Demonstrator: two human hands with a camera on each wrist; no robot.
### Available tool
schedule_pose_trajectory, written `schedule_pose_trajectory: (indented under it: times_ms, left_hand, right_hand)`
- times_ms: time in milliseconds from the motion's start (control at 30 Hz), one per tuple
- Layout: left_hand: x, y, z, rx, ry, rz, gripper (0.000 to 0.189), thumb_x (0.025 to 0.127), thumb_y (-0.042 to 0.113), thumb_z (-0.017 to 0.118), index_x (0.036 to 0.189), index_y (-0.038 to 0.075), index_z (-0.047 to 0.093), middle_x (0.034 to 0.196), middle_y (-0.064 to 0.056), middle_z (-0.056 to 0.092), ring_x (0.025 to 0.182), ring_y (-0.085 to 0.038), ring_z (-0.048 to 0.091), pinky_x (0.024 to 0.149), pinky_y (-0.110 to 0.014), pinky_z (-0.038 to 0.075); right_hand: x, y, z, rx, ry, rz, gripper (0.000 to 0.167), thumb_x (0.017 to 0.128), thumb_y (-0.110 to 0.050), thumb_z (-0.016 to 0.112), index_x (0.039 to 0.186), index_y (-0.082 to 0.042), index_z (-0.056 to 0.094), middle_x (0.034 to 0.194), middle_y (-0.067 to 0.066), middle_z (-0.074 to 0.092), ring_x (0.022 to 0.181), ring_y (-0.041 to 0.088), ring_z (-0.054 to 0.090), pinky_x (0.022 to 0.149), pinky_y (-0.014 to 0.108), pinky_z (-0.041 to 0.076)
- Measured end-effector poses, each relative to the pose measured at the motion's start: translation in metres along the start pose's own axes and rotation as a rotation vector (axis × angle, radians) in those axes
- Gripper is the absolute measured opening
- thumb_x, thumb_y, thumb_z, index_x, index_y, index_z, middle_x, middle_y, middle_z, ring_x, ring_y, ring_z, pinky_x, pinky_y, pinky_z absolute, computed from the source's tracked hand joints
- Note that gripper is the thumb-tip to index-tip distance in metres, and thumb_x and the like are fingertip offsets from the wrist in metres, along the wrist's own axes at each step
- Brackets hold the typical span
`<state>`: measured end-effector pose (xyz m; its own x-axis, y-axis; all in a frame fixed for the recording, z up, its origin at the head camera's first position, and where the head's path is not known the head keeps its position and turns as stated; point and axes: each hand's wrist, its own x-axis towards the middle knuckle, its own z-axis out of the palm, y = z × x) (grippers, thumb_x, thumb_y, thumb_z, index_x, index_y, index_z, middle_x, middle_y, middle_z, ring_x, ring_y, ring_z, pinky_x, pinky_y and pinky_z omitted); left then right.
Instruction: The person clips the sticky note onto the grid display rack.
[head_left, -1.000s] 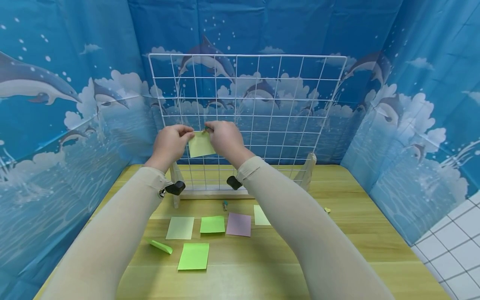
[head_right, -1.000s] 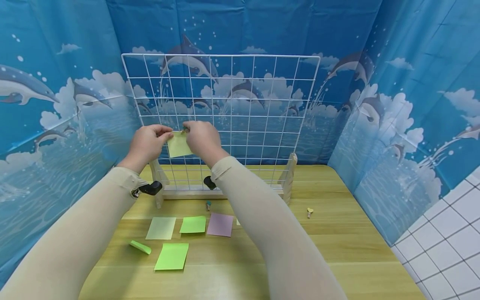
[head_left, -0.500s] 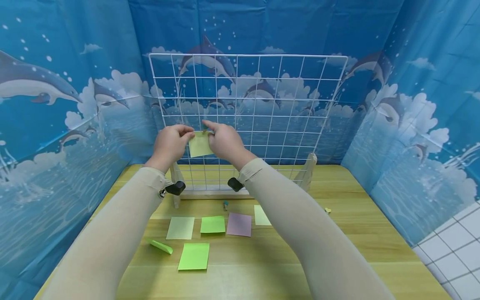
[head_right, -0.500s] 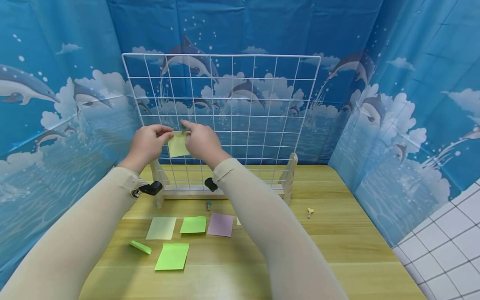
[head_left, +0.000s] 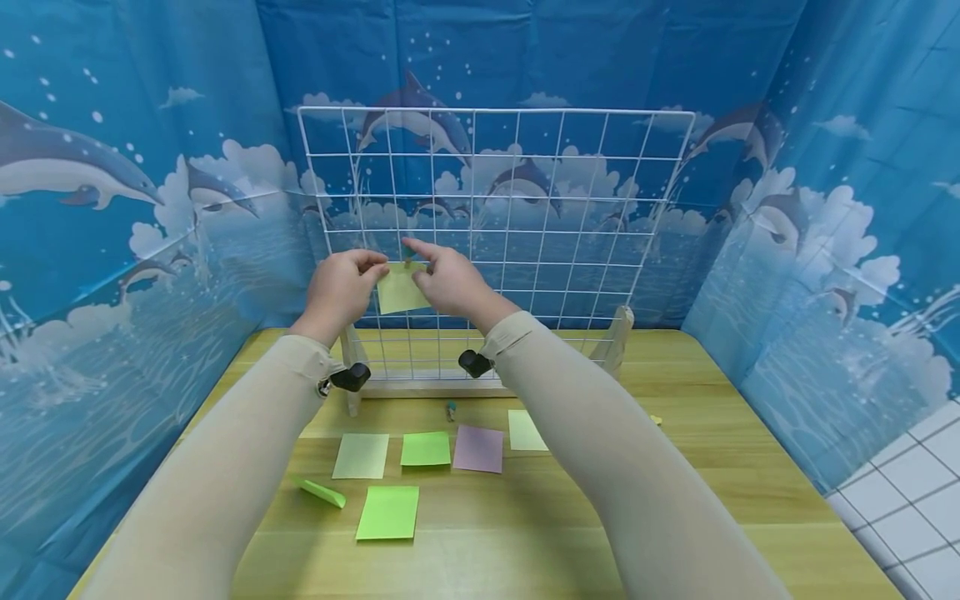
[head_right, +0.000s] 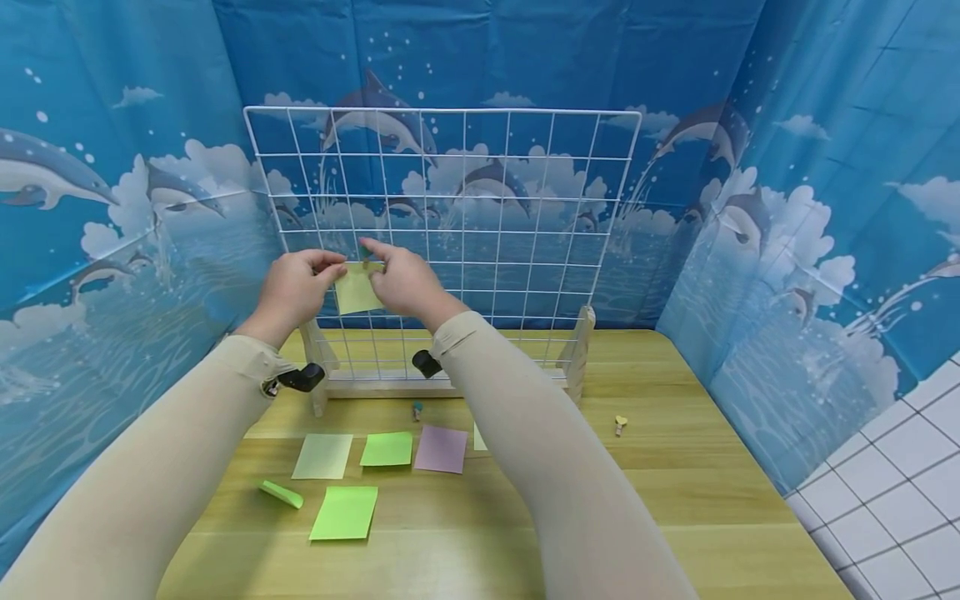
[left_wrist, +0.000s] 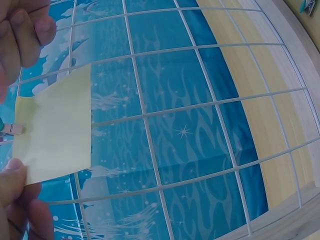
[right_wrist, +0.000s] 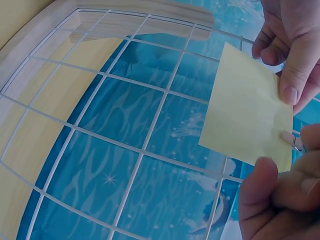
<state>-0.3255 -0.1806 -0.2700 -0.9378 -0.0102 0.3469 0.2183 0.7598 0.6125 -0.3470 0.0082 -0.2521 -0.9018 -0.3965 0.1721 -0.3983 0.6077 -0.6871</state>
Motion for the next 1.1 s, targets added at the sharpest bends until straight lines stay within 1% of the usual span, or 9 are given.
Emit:
schedule_pose_trajectory:
  times_ms: [200, 367, 567, 700, 800, 1000, 1100]
  left_hand:
    - [-0.001, -0.001, 0.001, -0.001, 0.003, 0.007, 0.037, 0.111, 0.035, 0.054, 0.14, 0.017, 0.068, 0.132, -0.006, 0.073, 0.089, -0.026, 0.062, 0.063, -0.037, 0.046]
    - [-0.003, -0.001, 0.002, 0.008, 0.013, 0.017, 0.037, 0.111, 0.036, 0.054, 0.141, 0.018, 0.068, 0.131, -0.006, 0.073, 0.088, -0.026, 0.061, 0.063, -0.037, 0.046]
    - [-0.003, -0.003, 0.004, 0.003, 0.04, 0.034, 0.037, 0.111, 0.037, 0.055, 0.14, 0.019, 0.069, 0.13, -0.006, 0.073, 0.087, -0.024, 0.063, 0.063, -0.037, 0.046]
    - [-0.004, -0.004, 0.005, 0.001, 0.058, 0.048, 0.036, 0.111, 0.037, 0.055, 0.139, 0.019, 0.069, 0.128, -0.006, 0.073, 0.077, -0.024, 0.063, 0.06, -0.037, 0.046]
    - [-0.005, -0.005, 0.005, 0.002, 0.064, 0.055, 0.036, 0.111, 0.036, 0.055, 0.138, 0.018, 0.069, 0.129, -0.006, 0.073, 0.072, -0.025, 0.063, 0.057, -0.037, 0.045]
    - [-0.006, -0.006, 0.003, 0.008, 0.068, 0.058, 0.035, 0.111, 0.035, 0.055, 0.139, 0.018, 0.068, 0.132, -0.007, 0.072, 0.084, -0.023, 0.067, 0.058, -0.037, 0.046]
    - [-0.006, -0.008, 0.002, 0.011, 0.07, 0.063, 0.035, 0.111, 0.034, 0.055, 0.139, 0.018, 0.068, 0.13, -0.007, 0.072, 0.081, -0.024, 0.065, 0.057, -0.038, 0.045]
  right_hand:
    - [0.001, 0.002, -0.002, 0.044, -0.034, -0.022, 0.061, 0.111, -0.021, 0.056, 0.165, -0.04, 0.034, 0.063, 0.002, 0.043, 0.046, 0.015, 0.035, 0.047, 0.028, 0.037]
    - [0.001, 0.003, -0.003, 0.045, -0.04, -0.032, 0.063, 0.11, -0.023, 0.059, 0.165, -0.038, 0.034, 0.062, 0.001, 0.04, 0.046, 0.015, 0.035, 0.047, 0.028, 0.037]
    - [-0.001, 0.004, -0.003, 0.031, -0.034, -0.05, 0.065, 0.109, -0.024, 0.061, 0.166, -0.035, 0.033, 0.062, 0.001, 0.041, 0.047, 0.016, 0.036, 0.048, 0.029, 0.038]
    - [-0.002, 0.005, -0.004, 0.006, -0.018, -0.065, 0.065, 0.108, -0.025, 0.062, 0.166, -0.036, 0.034, 0.063, 0.001, 0.044, 0.049, 0.016, 0.038, 0.048, 0.029, 0.037]
    - [-0.004, 0.006, -0.005, -0.011, -0.015, -0.068, 0.065, 0.107, -0.028, 0.064, 0.165, -0.037, 0.035, 0.064, 0.001, 0.045, 0.05, 0.017, 0.039, 0.049, 0.029, 0.036]
    - [-0.008, 0.007, -0.008, -0.034, -0.012, -0.097, 0.064, 0.107, -0.03, 0.065, 0.165, -0.033, 0.037, 0.063, 0.002, 0.043, 0.049, 0.018, 0.037, 0.049, 0.03, 0.036]
    - [-0.011, 0.008, -0.009, -0.055, -0.008, -0.109, 0.064, 0.107, -0.03, 0.065, 0.165, -0.032, 0.038, 0.063, 0.002, 0.043, 0.049, 0.018, 0.036, 0.049, 0.03, 0.035]
